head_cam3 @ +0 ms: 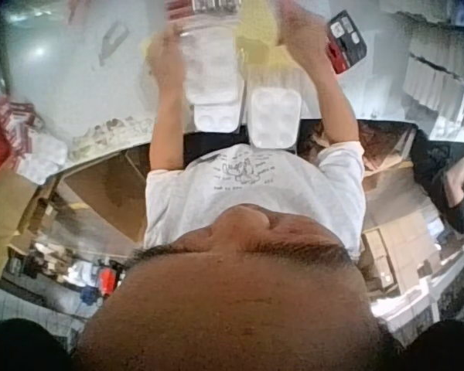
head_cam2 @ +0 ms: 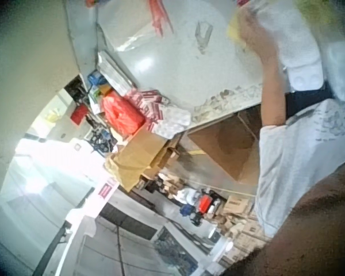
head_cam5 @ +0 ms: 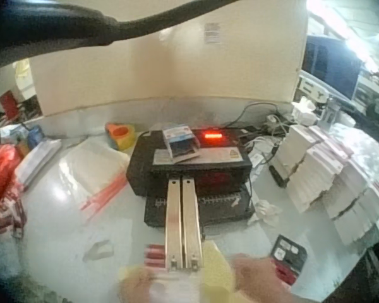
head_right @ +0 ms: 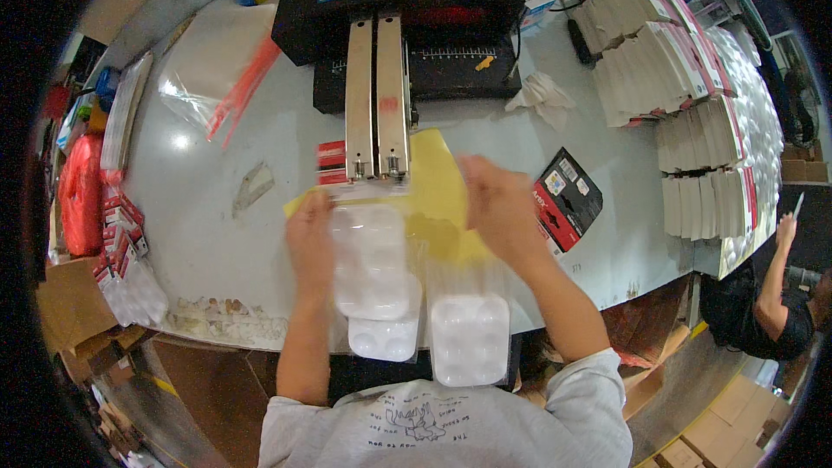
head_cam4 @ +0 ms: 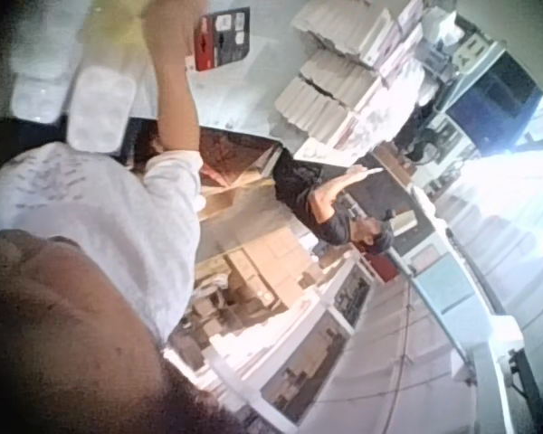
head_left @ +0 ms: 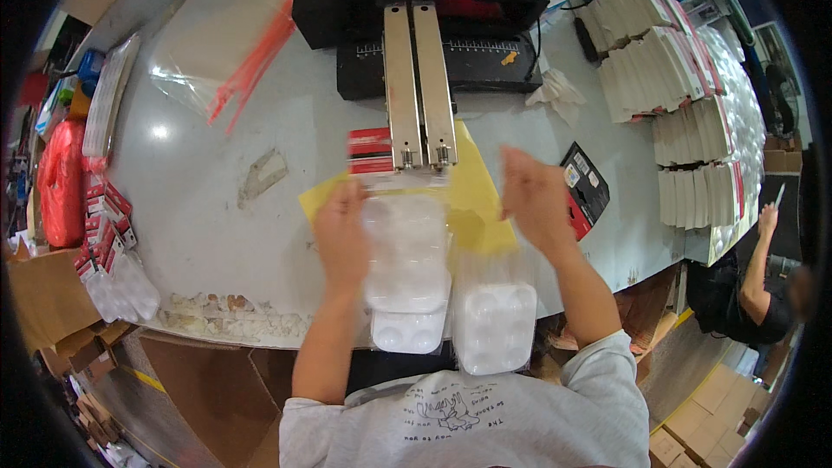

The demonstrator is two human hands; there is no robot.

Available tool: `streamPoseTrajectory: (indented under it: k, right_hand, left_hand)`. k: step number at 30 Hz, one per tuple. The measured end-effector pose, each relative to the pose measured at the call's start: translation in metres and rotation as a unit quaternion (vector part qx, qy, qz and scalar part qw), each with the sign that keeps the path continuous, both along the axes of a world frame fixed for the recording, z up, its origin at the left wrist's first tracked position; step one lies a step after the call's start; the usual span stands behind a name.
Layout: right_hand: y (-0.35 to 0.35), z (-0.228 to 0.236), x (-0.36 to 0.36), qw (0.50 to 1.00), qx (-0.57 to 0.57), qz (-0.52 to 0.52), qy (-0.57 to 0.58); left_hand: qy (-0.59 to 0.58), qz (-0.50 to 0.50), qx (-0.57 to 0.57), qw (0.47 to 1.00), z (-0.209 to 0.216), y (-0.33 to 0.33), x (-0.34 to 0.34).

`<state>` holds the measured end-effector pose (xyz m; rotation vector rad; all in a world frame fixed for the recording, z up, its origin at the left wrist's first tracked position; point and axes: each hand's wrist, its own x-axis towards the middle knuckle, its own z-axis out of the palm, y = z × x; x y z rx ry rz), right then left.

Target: The person repeatedly picks white plastic mixing palettes from a cardboard box, places them into clear plastic bags, inserts red Artix labels, and sets the sealed packages on the table. The process is repeated multiple times with consistent handling of palettes, bags, and labels.

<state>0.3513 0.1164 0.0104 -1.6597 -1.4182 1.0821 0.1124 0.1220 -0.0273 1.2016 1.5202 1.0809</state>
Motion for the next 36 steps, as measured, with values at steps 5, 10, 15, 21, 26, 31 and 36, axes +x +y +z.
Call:
streamPoseTrajectory:
  k: [5,10,15,21,26,31,36]
  right_hand:
    - [-0.043,-0.003,0.077,0.95,0.084,-0.108,-0.279]
    - [-0.066,-0.039,0.085,0.879,0.071,-0.042,-0.47]
    - [-0.068,-0.035,0.076,0.913,0.033,-0.01,-0.406]
    - [-0.074,-0.032,0.069,0.908,0.041,-0.011,-0.416]
    - [-0.088,-0.039,0.063,0.913,0.073,-0.052,-0.398]
    - [-0.067,-0.008,0.072,0.893,0.109,-0.108,-0.423]
    - [-0.05,0.06,0.049,0.992,0.049,-0.106,-0.041]
  left_hand:
    - [0.404,0.131,0.057,0.903,0.035,-0.004,-0.074]
    - [0.432,-0.145,0.148,0.878,0.038,-0.074,0.002]
    - [0.261,-0.176,0.095,0.944,0.033,-0.104,0.061]
    - [0.175,-0.154,0.158,0.96,0.037,-0.093,0.056]
    - [-0.037,-0.134,0.074,0.988,0.045,-0.098,0.053]
    - [-0.22,-0.082,-0.141,0.962,0.059,-0.082,0.028]
    - [-0.356,-0.087,-0.244,0.898,0.072,-0.079,0.03]
